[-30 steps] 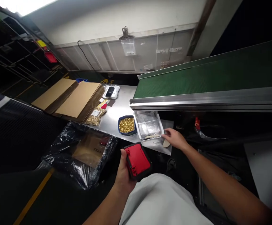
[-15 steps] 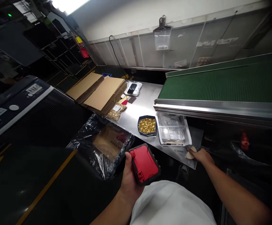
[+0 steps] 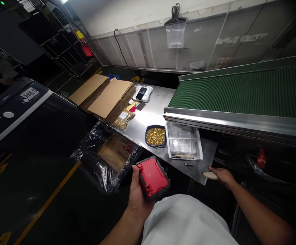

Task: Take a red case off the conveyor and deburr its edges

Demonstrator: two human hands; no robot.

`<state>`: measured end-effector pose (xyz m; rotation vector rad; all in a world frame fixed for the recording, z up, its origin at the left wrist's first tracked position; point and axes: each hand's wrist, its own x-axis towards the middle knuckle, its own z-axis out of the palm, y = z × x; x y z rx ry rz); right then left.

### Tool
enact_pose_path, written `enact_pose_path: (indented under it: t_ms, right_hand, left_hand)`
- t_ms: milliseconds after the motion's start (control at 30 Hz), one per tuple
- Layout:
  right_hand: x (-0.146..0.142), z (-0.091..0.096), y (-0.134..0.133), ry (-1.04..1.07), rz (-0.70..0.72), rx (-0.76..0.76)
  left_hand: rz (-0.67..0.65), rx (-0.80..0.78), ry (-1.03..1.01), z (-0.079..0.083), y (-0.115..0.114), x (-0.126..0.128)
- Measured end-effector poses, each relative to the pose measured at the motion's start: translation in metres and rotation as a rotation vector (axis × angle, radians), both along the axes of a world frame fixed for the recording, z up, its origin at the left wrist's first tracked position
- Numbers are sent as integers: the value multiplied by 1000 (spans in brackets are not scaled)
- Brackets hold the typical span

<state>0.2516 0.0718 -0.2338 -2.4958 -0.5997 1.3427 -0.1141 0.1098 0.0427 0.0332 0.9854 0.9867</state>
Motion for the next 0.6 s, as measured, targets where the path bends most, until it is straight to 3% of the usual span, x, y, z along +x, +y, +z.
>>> enact_pose_path:
  t_ms: [167,300,433,533,600]
  right_hand:
    - [-34,42,-20,231,-225,133]
    - [-83,99,-8,492,-224,288]
    - [-132,186,9,542,-70,553]
    - [-160,253,14,453,190,860]
    - [-174,284,16,378,349,1028]
  left_hand:
    - [12,-7,13,-3,9,3]
    - [9,57,11,-7,15,2]
    - [19,126,-4,-7,18,-1]
    - [20,133,-28,-5,17,-5]
    - [13,137,-37,-3,16,-7]
